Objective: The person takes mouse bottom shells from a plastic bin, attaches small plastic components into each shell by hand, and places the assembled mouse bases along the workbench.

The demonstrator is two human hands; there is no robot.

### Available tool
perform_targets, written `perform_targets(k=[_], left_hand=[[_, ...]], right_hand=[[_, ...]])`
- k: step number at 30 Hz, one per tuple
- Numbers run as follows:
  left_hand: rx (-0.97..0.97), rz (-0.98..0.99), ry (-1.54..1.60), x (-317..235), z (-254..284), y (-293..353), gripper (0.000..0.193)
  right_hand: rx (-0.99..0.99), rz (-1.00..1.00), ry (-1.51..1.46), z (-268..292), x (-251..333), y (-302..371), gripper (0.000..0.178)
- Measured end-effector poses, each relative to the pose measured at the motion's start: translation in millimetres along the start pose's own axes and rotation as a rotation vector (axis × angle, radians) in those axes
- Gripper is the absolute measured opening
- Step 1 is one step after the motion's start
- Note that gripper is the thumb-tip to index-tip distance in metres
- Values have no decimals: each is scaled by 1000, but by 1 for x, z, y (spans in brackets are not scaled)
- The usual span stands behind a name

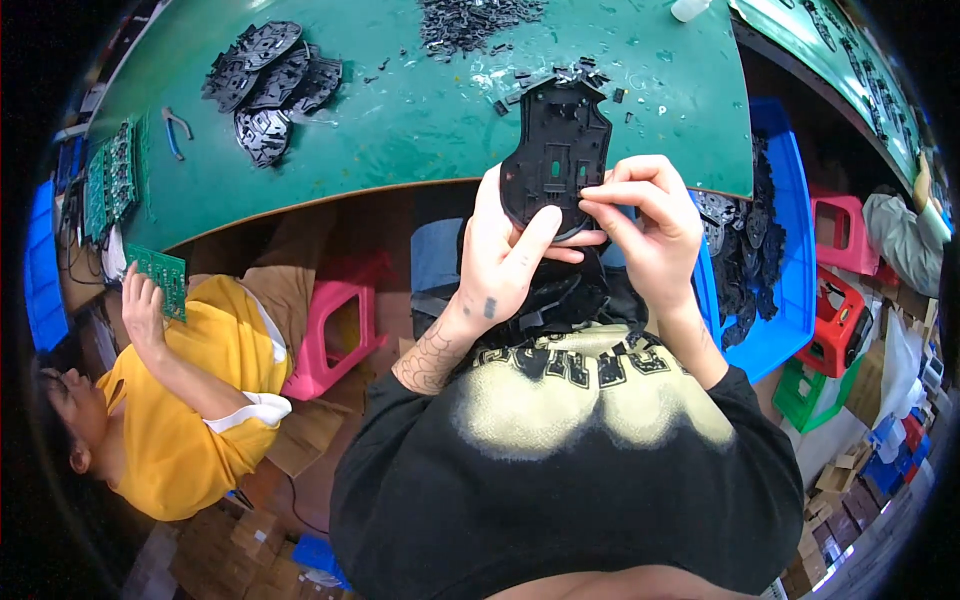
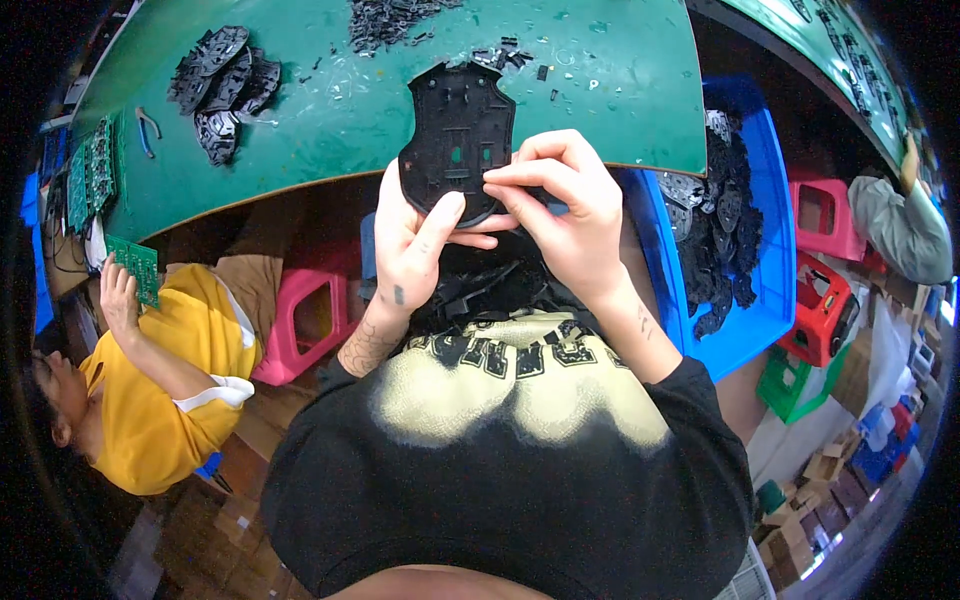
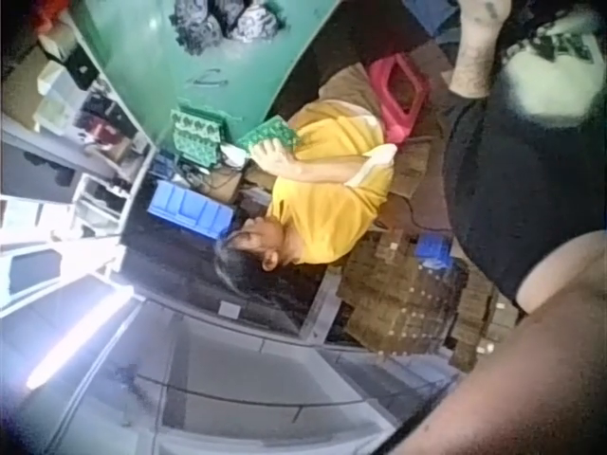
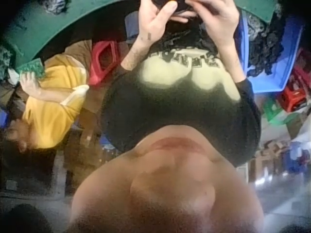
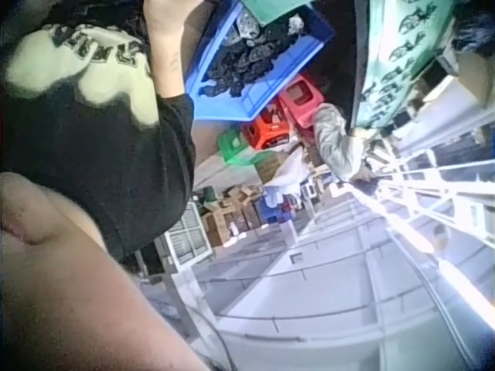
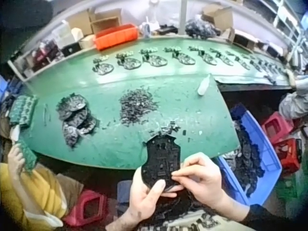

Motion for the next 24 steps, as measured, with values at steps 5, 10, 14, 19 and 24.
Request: perform_targets(k=[5, 10, 14, 19, 24], left_hand=[[5, -48, -58, 7, 0, 2, 45], [22, -107, -134, 10, -3, 2, 50], [40, -94, -278, -1, 1, 2, 54], [181, -84, -573, -9, 34, 19, 45], [159, -49, -864, -10, 59, 49, 50]], right_hand=[[-51, -199, -436, -12, -12, 12, 18], [70, -620, -792, -16, -3, 12, 25], [-86, -598, -652, -5, -24, 30, 23], [-546, -368, -673, 114, -93, 52, 19], [-747, -674, -398, 178, -220, 142, 22]])
Point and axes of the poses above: each hand's wrist, its own y-axis away from the middle knuckle, its own z-axis out of the back of the hand, x = y × z, the point moved 3 cm from there along -y, towards the middle knuckle, and after that the axes turned 13 degrees about y, right-handed, at the moved point
